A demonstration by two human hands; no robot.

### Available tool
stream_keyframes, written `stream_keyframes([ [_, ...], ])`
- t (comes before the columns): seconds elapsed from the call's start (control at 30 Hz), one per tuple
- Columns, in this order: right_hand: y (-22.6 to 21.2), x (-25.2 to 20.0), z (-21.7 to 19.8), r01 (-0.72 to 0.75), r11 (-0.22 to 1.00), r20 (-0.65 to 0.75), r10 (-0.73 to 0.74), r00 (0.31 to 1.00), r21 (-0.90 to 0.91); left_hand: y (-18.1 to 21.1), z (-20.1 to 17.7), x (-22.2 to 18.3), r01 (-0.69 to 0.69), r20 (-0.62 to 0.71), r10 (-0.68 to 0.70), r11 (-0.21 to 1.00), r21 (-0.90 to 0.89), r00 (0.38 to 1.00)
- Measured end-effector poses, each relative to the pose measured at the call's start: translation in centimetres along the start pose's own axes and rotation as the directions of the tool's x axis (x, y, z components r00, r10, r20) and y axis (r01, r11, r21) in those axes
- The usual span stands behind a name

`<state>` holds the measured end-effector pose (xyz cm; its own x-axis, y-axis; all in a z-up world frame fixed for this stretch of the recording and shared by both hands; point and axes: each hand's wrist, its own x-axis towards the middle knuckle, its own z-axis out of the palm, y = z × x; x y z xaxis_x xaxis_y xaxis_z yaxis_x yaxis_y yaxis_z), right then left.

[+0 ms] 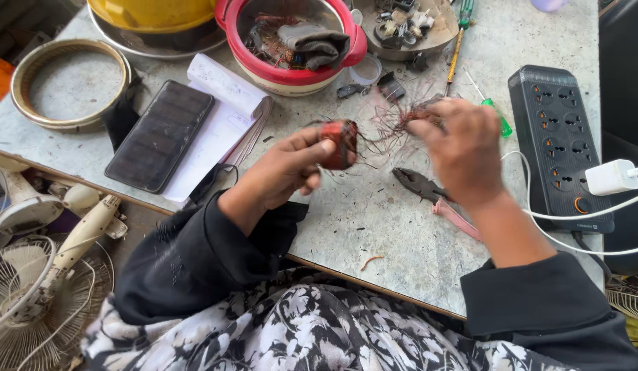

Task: The person removes copper wire from an electrical motor core using a hammer, pliers, and wire cutters. They strike the core with the hammer to loosen parts, pull the wires out by hand, and snip them using the wire cutters.

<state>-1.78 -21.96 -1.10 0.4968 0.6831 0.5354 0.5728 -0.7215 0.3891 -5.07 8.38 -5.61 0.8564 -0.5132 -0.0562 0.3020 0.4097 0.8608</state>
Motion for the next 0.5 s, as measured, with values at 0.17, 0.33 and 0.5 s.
stream_keyframes([
  [0.17, 5.7, -3.3, 0.4, -0.174, 0.982, -0.07, 0.179, 0.981, 0.076, 0.1, -0.9, -2.7, -0.153, -0.099, 0.148, 0.987, -0.047, 0.984],
  [0.33, 4.8, -2.1, -1.2, -0.236, 0.92, 0.067, 0.227, 0.972, 0.312, -2.1, 0.3, -4.2, -0.185, -0.071, 0.181, 0.981, -0.065, 0.981],
  [0.5, 1.3, -0.4, -5.9, -0.233, 0.849, 0.007, 0.261, 0.965, 0.474, -3.8, 1.3, -4.5, -0.202, -0.179, 0.207, 0.978, 0.045, 0.962],
])
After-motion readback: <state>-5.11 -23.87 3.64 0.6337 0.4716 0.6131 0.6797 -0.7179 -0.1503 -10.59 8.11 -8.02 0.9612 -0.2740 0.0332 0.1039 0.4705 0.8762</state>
